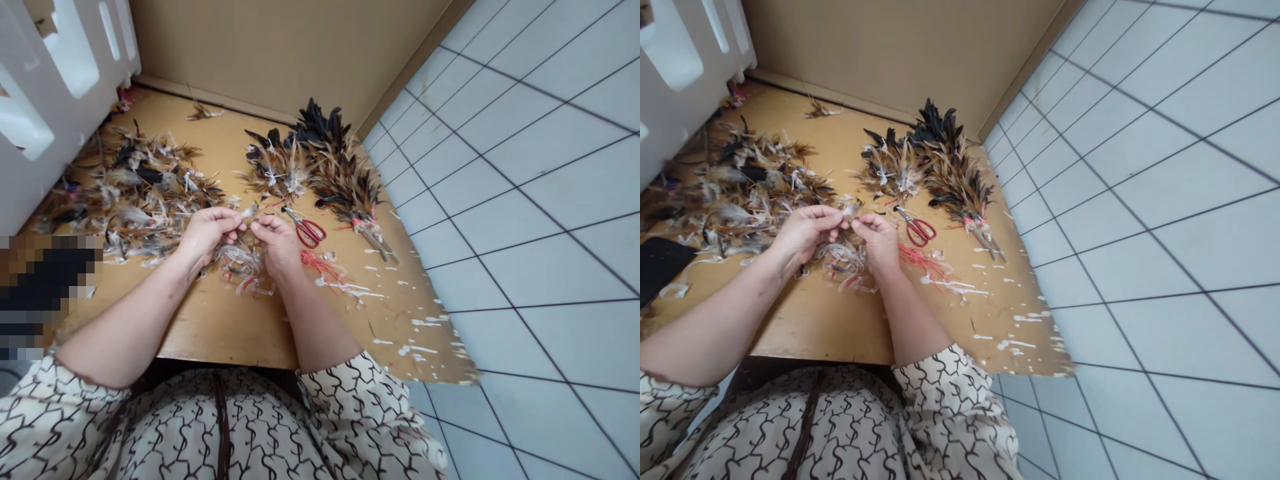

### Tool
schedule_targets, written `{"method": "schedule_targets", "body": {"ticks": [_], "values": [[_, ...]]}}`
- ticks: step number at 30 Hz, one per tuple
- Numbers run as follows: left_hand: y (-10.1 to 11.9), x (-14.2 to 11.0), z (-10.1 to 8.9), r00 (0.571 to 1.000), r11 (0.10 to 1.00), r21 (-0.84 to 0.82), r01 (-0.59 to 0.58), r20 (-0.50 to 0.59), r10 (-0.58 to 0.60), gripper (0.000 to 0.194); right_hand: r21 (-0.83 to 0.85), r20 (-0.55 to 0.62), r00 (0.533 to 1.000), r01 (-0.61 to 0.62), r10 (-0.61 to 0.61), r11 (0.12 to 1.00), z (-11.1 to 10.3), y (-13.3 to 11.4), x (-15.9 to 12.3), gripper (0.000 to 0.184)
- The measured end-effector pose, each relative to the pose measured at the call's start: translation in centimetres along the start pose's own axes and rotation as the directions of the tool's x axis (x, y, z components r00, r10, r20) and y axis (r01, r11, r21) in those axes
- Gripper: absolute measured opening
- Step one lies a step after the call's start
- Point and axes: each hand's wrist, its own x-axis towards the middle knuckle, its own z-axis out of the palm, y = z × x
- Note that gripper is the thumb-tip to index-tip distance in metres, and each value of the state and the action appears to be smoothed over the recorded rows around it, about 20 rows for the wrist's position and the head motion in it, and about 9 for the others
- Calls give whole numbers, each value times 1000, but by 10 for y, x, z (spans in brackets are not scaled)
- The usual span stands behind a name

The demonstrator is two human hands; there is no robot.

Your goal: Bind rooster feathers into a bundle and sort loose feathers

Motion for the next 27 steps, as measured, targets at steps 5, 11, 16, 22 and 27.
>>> {"method": "schedule_targets", "body": {"ticks": [5, 11, 16, 22, 27], "values": [[-2, -2, 4, 998, 997, -43, 57, 10, -56, 13, 7, 42, 999, 25, -26, 1000, 4, 5, -3, 24], [-1, 0, 5, 996, 992, -87, 90, 15, -89, 10, 25, 56, 998, 7, -8, 1000, 3, 8, -3, 28], [1, 1, 1, 992, 993, -50, 103, 78, -99, 12, 23, 97, 995, -34, 32, 999, 2, 6, -2, 31], [4, 0, -1, 982, 994, -5, 107, 156, -105, 11, 49, 178, 984, -34, 25, 998, 2, 3, -2, 33], [5, -2, 1, 987, 995, 38, 87, 131, -91, 14, 61, 135, 991, 8, -16, 998, 3, 1, -2, 35]]}}
